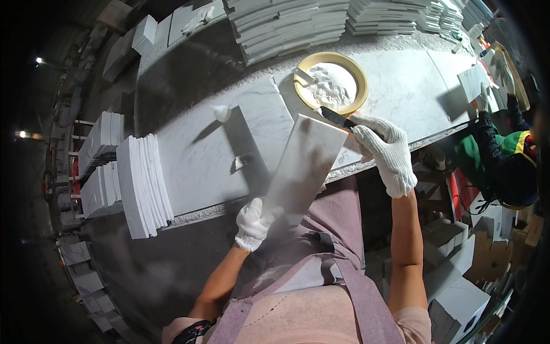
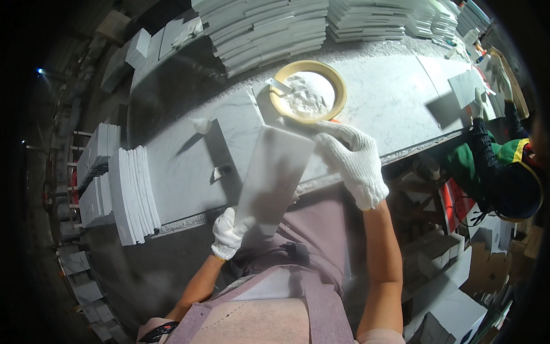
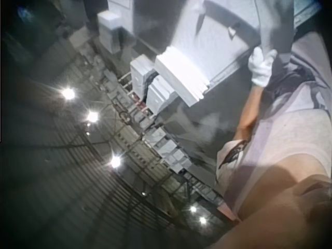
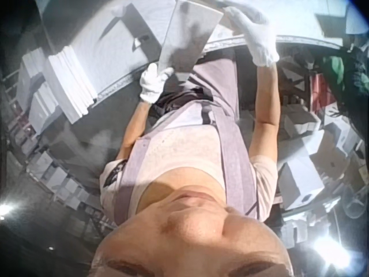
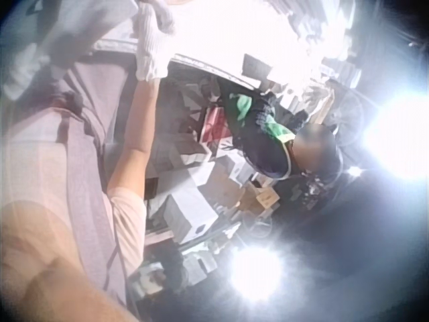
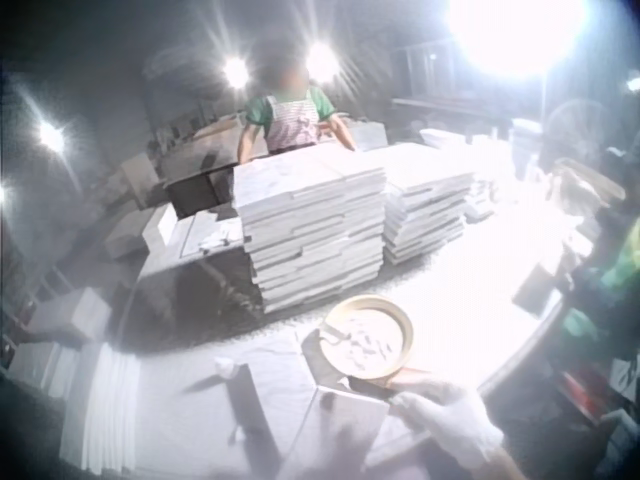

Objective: The person repeatedly picks up rectangular tiles from a stack, applies a white paste to the edges using a small tool, and scrapes the edges with a metal tool. The person then places the tiles back onto the stack. The process is repeated for multiple tiles.

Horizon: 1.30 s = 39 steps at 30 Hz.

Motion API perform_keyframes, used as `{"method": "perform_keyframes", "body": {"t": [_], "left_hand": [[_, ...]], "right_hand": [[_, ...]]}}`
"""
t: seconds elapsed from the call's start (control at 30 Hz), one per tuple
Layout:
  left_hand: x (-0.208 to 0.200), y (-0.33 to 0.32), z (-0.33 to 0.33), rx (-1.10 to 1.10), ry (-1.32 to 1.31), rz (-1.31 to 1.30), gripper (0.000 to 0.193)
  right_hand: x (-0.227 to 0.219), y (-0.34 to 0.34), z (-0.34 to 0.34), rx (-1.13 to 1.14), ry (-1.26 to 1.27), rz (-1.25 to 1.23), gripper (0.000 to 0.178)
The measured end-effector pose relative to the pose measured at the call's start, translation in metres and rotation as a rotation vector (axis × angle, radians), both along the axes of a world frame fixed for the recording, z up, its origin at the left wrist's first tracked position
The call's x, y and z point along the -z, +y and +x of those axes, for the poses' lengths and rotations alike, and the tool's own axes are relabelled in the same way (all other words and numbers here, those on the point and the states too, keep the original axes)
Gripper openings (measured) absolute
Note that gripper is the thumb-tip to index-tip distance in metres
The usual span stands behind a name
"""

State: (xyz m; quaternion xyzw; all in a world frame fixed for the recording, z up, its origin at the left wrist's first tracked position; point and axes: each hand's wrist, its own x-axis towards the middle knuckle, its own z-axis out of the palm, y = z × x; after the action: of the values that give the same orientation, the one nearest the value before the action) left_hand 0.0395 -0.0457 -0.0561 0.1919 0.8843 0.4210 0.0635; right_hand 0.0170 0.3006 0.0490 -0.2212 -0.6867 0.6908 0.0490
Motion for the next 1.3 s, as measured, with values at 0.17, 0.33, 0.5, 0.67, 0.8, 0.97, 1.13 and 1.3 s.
{"method": "perform_keyframes", "body": {"t": [0.17, 0.33, 0.5, 0.67, 0.8, 0.97, 1.13, 1.3], "left_hand": [[0.01, -0.003, 0.003, 0.002, 0.043, -0.042, 0.04], [0.008, 0.002, 0.004, -0.018, 0.009, -0.044, 0.051], [0.0, 0.019, 0.001, 0.033, -0.001, 0.011, 0.052], [-0.001, 0.028, -0.003, 0.076, 0.019, -0.123, 0.057], [0.004, 0.027, -0.003, 0.057, 0.002, -0.131, 0.048], [0.01, 0.026, -0.004, 0.063, 0.071, -0.089, 0.05], [0.005, 0.027, -0.003, 0.086, 0.047, -0.095, 0.042], [0.0, 0.029, -0.003, 0.073, -0.008, -0.076, 0.038]], "right_hand": [[-0.006, -0.011, -0.002, -0.006, 0.016, 0.019, 0.031], [-0.009, -0.013, -0.002, 0.011, 0.021, 0.055, 0.033], [-0.007, -0.005, 0.005, 0.091, -0.01, 0.078, 0.034], [-0.003, 0.004, 0.015, 0.15, 0.008, 0.07, 0.034], [-0.002, 0.006, 0.021, 0.146, 0.006, 0.09, 0.033], [-0.002, 0.004, 0.022, 0.135, 0.029, 0.121, 0.031], [-0.005, 0.002, 0.025, 0.13, 0.038, 0.14, 0.03], [-0.005, 0.0, 0.026, 0.114, 0.044, 0.239, 0.029]]}}
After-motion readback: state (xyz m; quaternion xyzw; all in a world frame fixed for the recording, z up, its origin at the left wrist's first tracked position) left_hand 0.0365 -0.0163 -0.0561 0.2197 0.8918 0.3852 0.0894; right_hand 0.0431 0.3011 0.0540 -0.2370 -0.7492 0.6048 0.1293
